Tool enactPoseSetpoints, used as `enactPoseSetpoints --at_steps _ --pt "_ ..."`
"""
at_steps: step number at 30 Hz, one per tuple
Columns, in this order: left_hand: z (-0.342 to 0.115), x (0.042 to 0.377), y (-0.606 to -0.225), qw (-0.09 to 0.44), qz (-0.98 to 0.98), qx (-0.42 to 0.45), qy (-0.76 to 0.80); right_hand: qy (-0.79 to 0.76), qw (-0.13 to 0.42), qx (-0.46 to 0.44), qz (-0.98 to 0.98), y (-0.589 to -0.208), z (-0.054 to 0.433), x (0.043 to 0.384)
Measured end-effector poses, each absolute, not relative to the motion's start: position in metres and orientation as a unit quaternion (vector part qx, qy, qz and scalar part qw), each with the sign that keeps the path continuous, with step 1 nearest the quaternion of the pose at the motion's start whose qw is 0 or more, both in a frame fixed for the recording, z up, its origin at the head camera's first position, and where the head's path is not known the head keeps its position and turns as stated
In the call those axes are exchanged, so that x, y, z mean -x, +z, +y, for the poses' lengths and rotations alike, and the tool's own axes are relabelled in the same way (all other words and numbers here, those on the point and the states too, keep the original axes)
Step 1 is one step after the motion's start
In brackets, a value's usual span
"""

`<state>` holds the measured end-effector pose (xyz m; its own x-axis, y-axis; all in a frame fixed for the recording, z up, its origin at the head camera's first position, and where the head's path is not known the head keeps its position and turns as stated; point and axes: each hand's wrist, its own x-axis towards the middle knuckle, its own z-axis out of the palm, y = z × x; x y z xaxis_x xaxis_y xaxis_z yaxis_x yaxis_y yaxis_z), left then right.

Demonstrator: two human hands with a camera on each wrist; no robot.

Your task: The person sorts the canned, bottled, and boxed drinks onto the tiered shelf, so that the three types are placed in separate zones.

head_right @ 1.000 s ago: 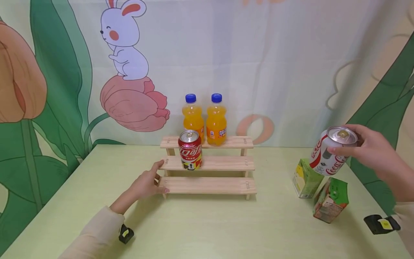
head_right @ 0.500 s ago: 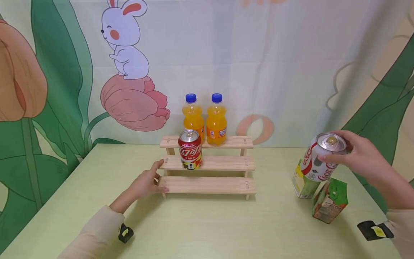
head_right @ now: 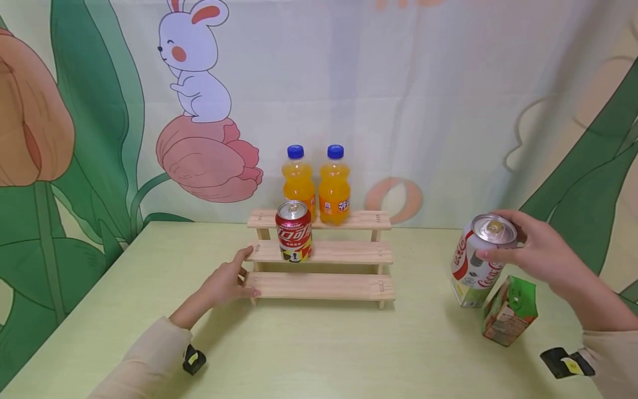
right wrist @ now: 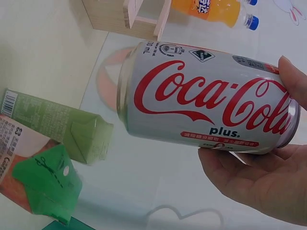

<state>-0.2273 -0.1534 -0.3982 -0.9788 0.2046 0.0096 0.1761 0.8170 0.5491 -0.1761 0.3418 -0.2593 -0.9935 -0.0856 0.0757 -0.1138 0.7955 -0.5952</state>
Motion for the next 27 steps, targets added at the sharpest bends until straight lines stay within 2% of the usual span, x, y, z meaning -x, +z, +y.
enactPoseSetpoints --at_steps 27 --pt "-0.154 0.225 -0.397 0.021 0.954 -0.099 0.283 0.346 -0.002 -0.105 -0.933 -0.269 0.321 0.182"
